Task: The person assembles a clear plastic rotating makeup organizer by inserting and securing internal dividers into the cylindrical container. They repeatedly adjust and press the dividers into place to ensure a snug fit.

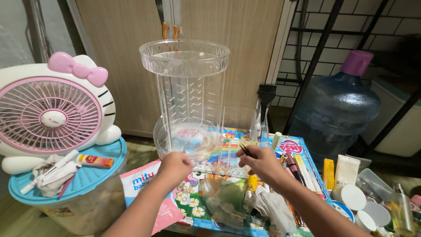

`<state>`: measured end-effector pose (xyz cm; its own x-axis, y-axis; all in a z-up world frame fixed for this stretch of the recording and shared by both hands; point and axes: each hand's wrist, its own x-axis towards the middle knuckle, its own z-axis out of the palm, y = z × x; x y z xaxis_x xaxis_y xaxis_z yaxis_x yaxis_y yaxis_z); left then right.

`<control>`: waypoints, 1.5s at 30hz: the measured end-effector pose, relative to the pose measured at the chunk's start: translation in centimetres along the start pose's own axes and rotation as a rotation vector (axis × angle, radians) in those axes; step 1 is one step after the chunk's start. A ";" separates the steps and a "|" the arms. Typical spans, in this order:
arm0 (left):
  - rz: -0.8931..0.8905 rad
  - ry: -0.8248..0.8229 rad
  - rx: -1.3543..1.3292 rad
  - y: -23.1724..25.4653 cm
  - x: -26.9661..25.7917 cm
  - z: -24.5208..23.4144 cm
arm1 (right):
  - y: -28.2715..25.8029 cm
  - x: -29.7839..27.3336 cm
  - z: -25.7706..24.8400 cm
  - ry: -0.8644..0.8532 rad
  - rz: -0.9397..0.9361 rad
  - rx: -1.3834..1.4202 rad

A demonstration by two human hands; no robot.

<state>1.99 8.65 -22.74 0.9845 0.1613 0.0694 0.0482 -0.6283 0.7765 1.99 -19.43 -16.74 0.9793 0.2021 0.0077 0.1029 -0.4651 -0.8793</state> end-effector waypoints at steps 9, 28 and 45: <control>0.200 0.008 -0.542 9.3 -0.7 -1.5 | -6.4 -0.5 0.7 -0.041 -0.020 0.416; 0.384 0.273 -0.367 17.1 -3.4 -4.1 | -11.2 -1.3 -1.3 0.046 -0.127 0.438; 0.372 0.247 -0.325 19.5 -3.4 -5.5 | -12.6 -0.9 -3.4 0.001 -0.170 0.494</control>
<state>-1.35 0.03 -4.44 0.8543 0.1718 0.4906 -0.3884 -0.4163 0.8221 0.40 -16.64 -4.08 0.9561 0.2388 0.1697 0.1659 0.0360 -0.9855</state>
